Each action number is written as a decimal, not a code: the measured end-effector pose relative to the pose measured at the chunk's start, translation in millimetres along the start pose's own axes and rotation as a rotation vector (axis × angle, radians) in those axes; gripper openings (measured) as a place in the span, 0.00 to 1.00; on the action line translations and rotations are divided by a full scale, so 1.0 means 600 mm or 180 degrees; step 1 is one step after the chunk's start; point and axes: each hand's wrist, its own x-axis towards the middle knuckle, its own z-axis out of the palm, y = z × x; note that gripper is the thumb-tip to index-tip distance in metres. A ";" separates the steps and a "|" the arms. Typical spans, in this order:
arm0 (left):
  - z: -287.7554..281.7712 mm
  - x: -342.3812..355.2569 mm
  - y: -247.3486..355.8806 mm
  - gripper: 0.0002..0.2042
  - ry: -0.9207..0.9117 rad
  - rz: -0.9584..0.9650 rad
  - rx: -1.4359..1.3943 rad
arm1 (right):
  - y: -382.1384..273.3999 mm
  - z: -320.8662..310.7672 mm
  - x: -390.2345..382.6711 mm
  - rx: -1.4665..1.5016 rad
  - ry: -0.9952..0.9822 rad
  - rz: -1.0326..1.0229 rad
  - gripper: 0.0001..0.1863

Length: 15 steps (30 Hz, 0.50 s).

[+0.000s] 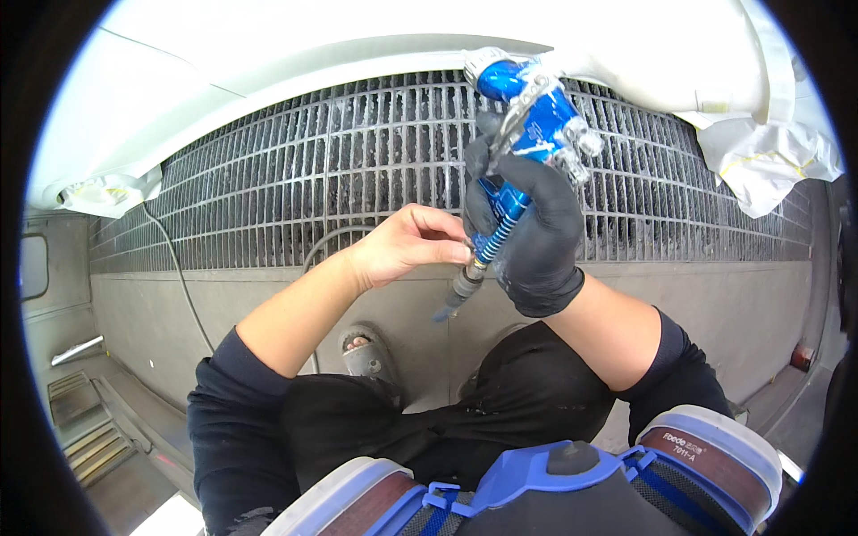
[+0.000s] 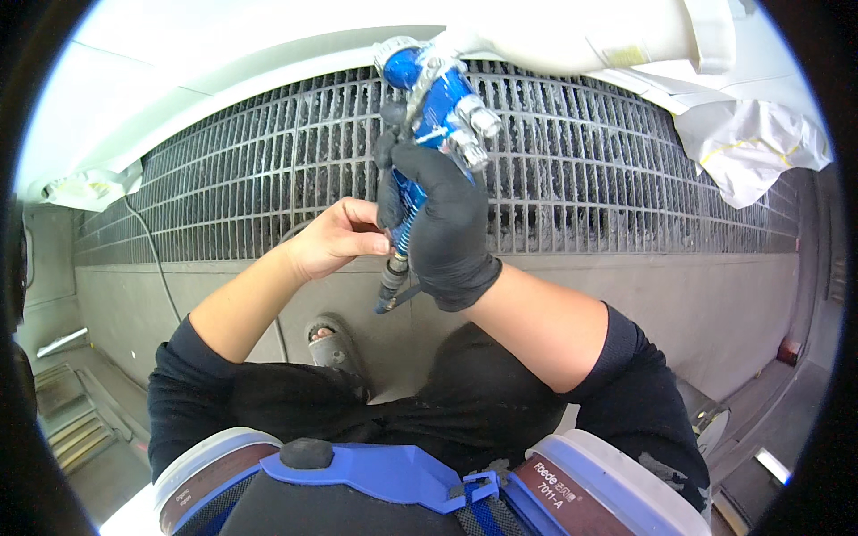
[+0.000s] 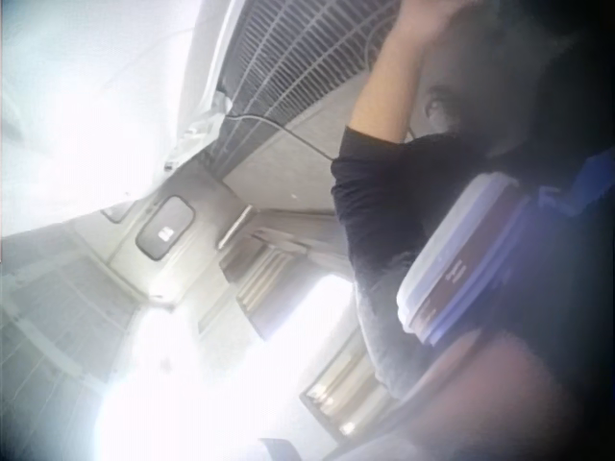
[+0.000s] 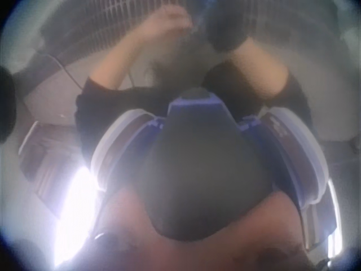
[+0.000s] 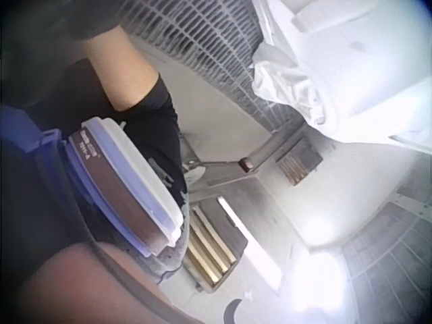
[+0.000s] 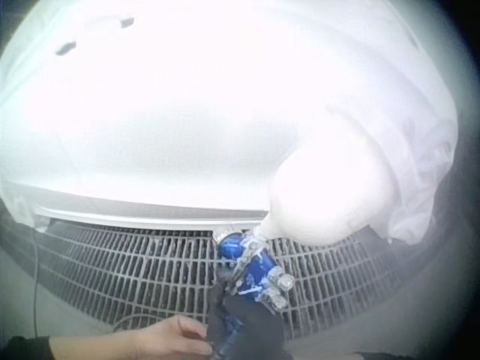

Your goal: The person uses a spray gun to apply white paint to a car bumper in a paint booth. They move the gun in steady horizontal passes across the surface, briefly refilling the paint cup, and continue spraying until the bumper is fully coated.

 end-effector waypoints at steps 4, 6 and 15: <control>0.018 0.007 0.038 0.08 -0.0318 -0.0001 0.1106 | -0.005 -0.023 -0.009 0.0143 0.0087 0.0174 0.16; 0.032 0.005 0.052 0.10 -0.0335 0.0165 0.0715 | -0.012 -0.034 -0.016 0.0052 0.0201 0.0002 0.17; 0.091 -0.014 0.018 0.10 0.0781 0.0272 -0.0384 | -0.056 -0.079 -0.033 0.1422 0.0191 0.0649 0.13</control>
